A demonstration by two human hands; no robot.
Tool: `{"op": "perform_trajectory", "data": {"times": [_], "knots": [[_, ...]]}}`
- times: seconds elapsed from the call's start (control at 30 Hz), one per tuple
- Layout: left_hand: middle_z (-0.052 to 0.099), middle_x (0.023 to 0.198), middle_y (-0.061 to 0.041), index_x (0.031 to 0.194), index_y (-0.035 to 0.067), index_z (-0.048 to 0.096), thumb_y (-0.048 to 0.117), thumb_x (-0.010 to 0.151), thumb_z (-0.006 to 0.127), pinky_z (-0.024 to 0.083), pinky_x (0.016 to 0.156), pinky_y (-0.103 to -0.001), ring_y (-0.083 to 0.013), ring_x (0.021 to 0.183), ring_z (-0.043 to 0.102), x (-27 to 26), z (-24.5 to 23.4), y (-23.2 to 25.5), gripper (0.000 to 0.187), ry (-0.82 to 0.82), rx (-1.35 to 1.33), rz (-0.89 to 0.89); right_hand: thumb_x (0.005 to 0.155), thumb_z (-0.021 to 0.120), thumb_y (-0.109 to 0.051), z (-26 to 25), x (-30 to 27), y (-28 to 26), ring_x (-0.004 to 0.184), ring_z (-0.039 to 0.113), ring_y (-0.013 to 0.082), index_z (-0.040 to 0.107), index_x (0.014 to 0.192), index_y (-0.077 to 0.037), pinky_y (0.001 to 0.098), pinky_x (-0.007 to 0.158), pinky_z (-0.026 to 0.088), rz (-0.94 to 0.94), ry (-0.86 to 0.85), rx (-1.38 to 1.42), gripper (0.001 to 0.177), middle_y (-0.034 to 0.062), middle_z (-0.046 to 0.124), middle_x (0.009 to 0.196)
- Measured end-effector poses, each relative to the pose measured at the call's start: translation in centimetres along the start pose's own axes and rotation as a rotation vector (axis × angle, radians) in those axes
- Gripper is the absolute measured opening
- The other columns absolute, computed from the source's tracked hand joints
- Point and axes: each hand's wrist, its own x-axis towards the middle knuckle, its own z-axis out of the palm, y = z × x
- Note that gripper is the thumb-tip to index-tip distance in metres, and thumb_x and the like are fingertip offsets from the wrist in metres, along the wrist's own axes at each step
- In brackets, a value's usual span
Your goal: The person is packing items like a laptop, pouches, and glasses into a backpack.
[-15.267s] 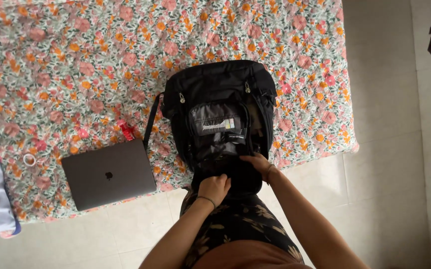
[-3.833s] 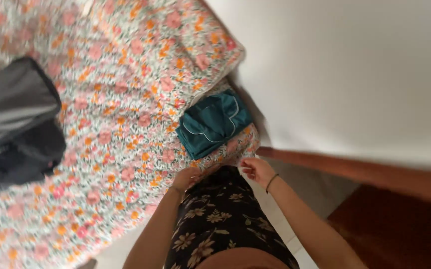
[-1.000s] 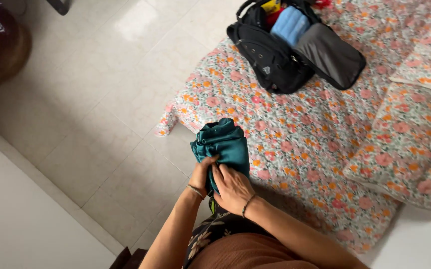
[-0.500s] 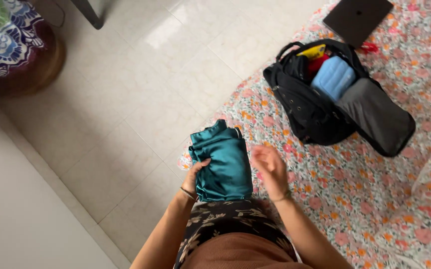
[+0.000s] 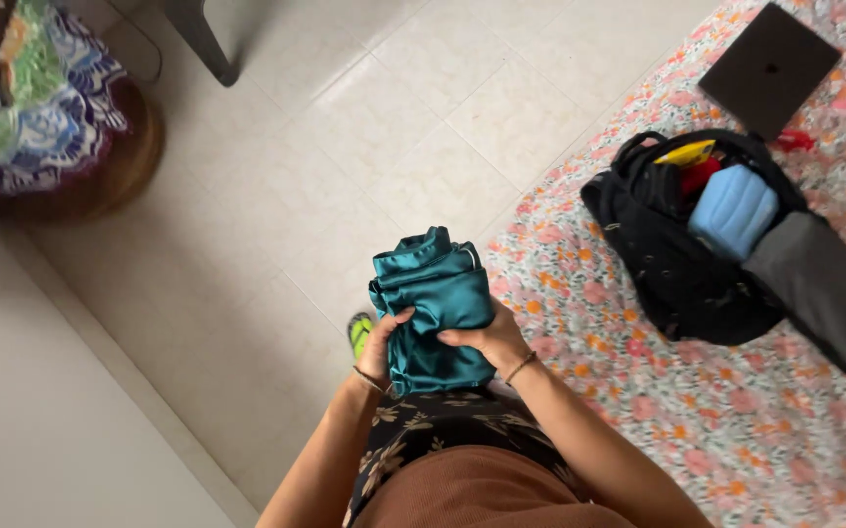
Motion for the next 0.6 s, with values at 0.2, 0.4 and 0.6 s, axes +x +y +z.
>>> {"op": "perform_trajectory", "data": {"times": [0.2, 0.4, 0.6], "knots": [[0.070, 0.122, -0.018, 0.135, 0.001, 0.058, 0.037, 0.078, 0.075, 0.059, 0.093, -0.045, -0.0303, 0.107, 0.070, 0.4, -3.0, 10.5, 0.070, -0.062, 0.143, -0.117, 0.060, 0.096, -0.003, 7.0, 6.6, 1.2, 0.095, 0.071, 0.0178, 0.068, 0.117, 0.003, 0.0328, 0.089, 0.059, -0.207, 0.114, 0.017, 0.064, 0.0089, 0.076, 0.106], [0.065, 0.130, -0.018, 0.142, 0.000, 0.050, 0.034, 0.076, 0.083, 0.058, 0.100, -0.043, -0.0296, 0.117, 0.067, 3.3, -4.1, 18.5, 0.081, -0.251, 0.349, -0.188, 0.058, 0.094, -0.003, 11.2, 10.1, 0.7, 0.093, 0.073, 0.0181, 0.069, 0.117, -0.001, 0.0336, 0.086, 0.059, -0.110, 0.298, 0.168, 0.064, 0.0080, 0.077, 0.104], [0.068, 0.125, -0.013, 0.138, 0.002, 0.055, 0.027, 0.073, 0.085, 0.059, 0.093, -0.039, -0.0254, 0.110, 0.069, 8.1, 1.9, 20.5, 0.076, -0.287, 0.545, -0.282, 0.062, 0.092, -0.004, 9.0, 11.2, -0.8, 0.091, 0.074, 0.0182, 0.073, 0.111, 0.000, 0.0334, 0.084, 0.060, -0.060, 0.537, 0.002, 0.052, 0.0082, 0.079, 0.101]]}}
